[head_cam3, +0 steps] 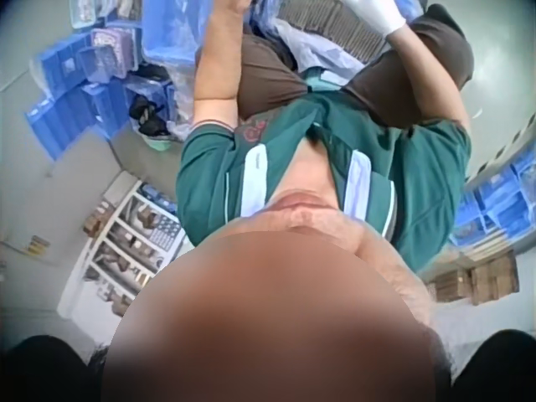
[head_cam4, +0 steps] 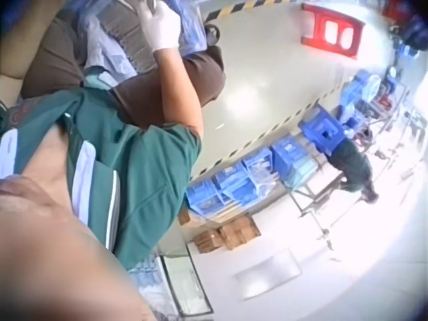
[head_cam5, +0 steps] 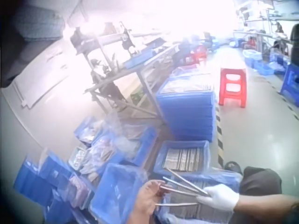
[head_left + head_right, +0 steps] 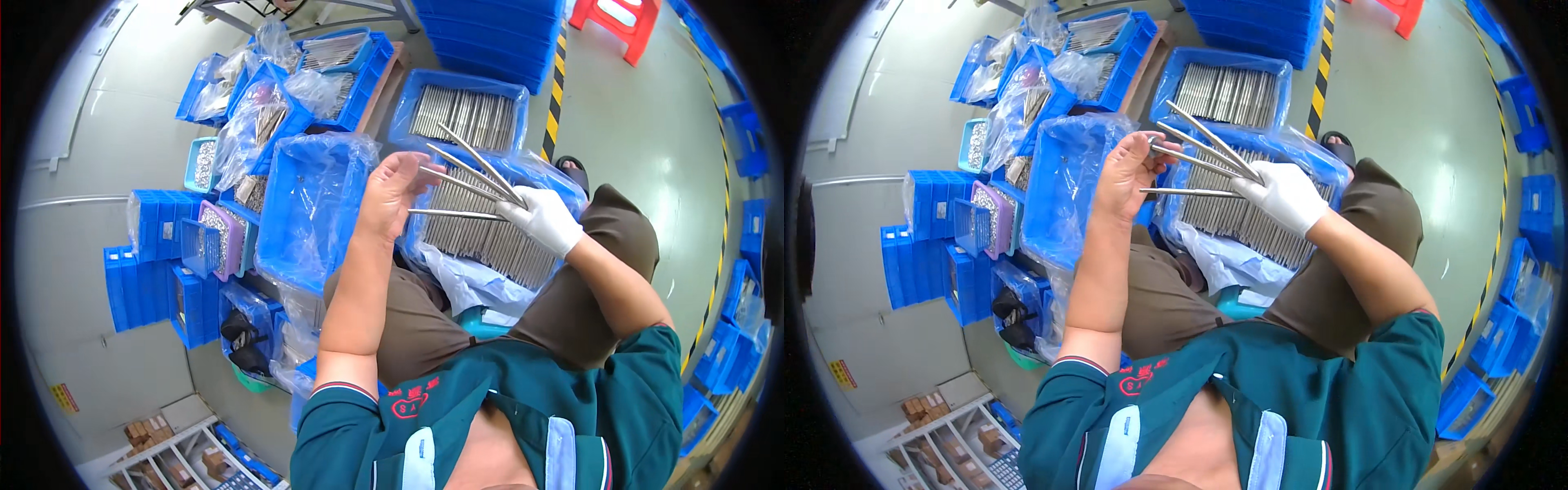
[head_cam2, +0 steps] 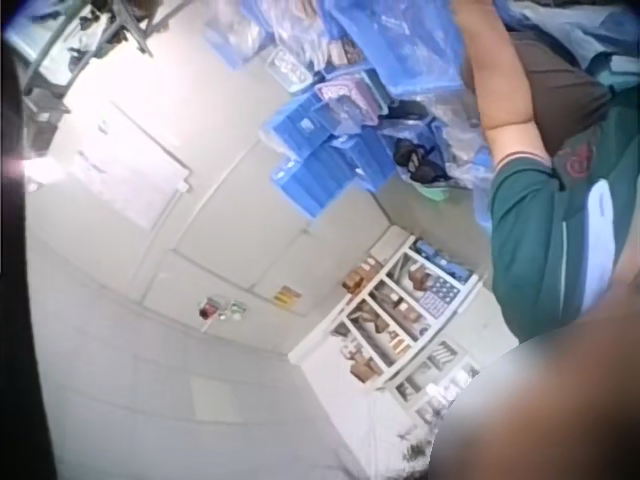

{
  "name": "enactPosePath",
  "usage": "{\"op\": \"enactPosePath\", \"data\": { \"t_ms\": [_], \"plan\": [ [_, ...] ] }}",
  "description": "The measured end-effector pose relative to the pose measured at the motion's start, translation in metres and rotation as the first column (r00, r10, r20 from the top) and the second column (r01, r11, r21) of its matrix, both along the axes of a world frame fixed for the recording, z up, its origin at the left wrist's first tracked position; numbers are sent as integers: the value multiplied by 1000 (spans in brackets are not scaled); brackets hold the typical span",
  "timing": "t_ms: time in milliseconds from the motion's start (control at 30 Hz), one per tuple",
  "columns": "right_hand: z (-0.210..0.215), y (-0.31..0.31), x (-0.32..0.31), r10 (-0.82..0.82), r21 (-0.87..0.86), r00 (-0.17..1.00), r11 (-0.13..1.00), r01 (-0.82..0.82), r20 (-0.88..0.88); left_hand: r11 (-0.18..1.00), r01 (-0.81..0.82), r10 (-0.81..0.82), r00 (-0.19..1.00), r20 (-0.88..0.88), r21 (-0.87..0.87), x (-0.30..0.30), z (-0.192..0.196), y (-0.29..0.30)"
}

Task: The recorder is sitting on the floor, inspecting and sorting various metallic medical instruments, such as forceps and small round components, from several blue plastic bins.

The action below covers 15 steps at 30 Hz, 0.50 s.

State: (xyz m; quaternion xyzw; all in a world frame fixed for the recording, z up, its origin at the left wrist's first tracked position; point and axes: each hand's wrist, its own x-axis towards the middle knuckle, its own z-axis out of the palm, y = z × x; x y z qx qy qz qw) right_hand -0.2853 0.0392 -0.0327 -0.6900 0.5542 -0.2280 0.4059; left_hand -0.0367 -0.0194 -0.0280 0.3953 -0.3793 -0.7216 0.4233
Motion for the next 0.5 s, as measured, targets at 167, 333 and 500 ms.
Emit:
{"op": "enactPosePath", "data": {
  "t_ms": [167,333,500],
  "plan": [
    [2,2,-2,-25,-102,997,995,17,-79,999,-9,10,1000,13,-52,-4,5,-2],
    [5,-1,-3,23,-2,999,1000,-23,-45,974,59,-51,998,43,-217,1,6,-3],
    [0,5,-2,-38,163,980,987,6,195,952,151,-147,989,35,-268,6,8,-4]
  ]
}}
